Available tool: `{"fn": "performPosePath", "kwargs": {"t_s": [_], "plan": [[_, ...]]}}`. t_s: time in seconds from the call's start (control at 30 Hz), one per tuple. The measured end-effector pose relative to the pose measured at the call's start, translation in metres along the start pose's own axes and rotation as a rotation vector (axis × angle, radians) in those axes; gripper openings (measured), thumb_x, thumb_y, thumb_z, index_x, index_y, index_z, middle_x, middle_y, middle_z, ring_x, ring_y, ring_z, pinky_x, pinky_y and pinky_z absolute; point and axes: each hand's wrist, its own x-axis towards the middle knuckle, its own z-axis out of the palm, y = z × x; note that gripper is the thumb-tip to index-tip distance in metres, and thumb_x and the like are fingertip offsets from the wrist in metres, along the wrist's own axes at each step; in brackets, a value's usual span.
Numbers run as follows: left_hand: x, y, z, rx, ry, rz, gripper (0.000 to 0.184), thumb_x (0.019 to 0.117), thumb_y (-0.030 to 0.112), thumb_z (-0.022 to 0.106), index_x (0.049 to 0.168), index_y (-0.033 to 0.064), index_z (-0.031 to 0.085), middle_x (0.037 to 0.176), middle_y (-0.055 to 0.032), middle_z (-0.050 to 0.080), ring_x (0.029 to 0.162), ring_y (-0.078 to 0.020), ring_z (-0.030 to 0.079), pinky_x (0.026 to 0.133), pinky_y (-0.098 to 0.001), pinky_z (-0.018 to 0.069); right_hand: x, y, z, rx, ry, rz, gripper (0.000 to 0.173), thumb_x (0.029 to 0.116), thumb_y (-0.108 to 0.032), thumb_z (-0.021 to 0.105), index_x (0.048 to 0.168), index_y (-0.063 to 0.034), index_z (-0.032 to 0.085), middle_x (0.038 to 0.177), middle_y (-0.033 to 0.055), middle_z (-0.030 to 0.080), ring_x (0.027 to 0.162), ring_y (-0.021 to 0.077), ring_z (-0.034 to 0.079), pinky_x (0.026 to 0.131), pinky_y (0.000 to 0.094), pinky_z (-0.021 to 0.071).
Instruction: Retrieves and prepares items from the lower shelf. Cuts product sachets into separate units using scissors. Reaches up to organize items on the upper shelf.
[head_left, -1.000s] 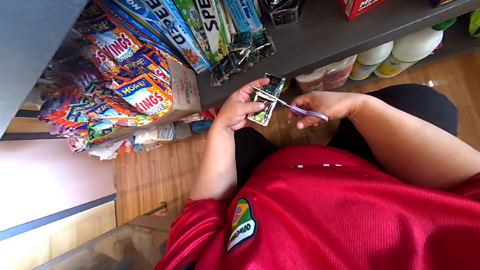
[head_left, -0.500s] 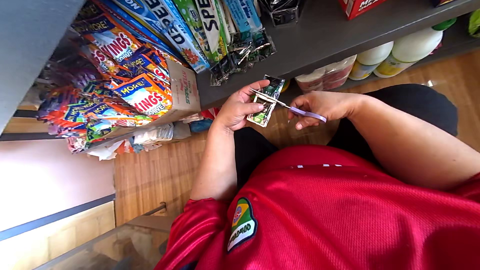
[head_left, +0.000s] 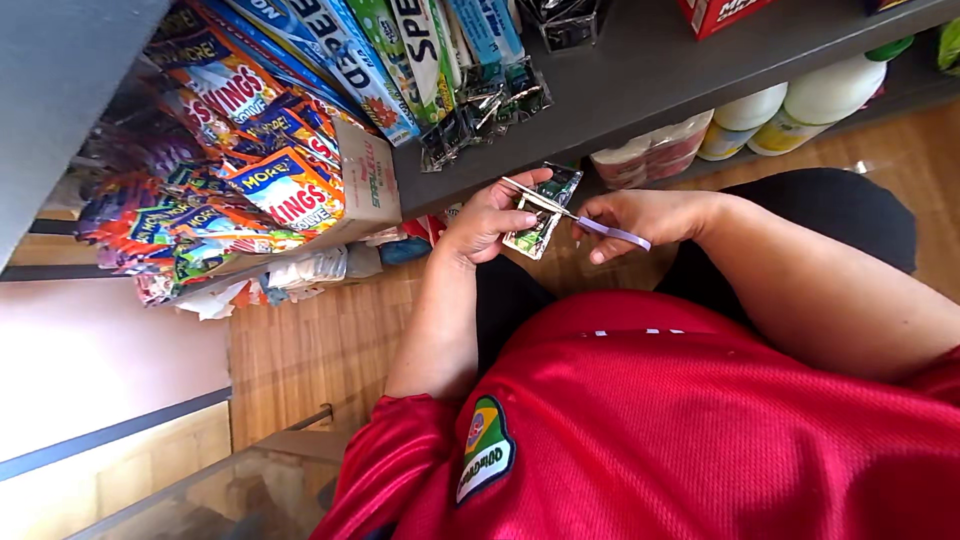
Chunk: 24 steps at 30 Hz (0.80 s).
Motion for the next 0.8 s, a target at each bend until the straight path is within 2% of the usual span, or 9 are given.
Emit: {"fn": "performPosePath", "kwargs": {"t_s": [0.2,0.43,0.8], "plan": [[-0.0001,0.0018,0.0017,0.002,-0.006,-0.008,0.068,0.0762,-0.008,0.064,0.142,0.0001,0.050,0.117,-0.0067,0.071,0.098,-0.0144,0.071,0.088,-0.0331,0.0603,0.0003,-0.0005,0.0012,-0.029,0.016,-0.009,0.036,0.0878,-0.010,0.078,0.118,-0.0028,0.061,0.081,0.0018,0.062,0.064,0.0034,0.054,0.060,0.0188,0.0458],[-0.0009,0.0041,0.0010,0.004,-0.012,0.011,0.067,0.0776,-0.010,0.061,0.143,0.0012,0.050,0.120,-0.0068,0.070,0.100,-0.0150,0.071,0.089,-0.0337,0.0601,0.0019,0.0011,0.0013,-0.017,0.039,-0.022,0.030,0.0877,-0.008,0.078,0.114,-0.0038,0.064,0.075,0.0005,0.063,0.055,0.0030,0.051,0.052,0.0175,0.0426],[-0.0030,0.0059,0.0027,0.021,-0.038,0.031,0.064,0.0789,-0.010,0.060,0.141,0.0018,0.052,0.116,-0.0042,0.072,0.098,-0.0129,0.072,0.088,-0.0324,0.0602,0.0023,0.0006,0.0008,-0.021,0.036,-0.028,0.027,0.0877,-0.008,0.079,0.111,-0.0028,0.065,0.065,-0.0014,0.059,0.049,0.0019,0.049,0.048,0.0161,0.0417]]}}
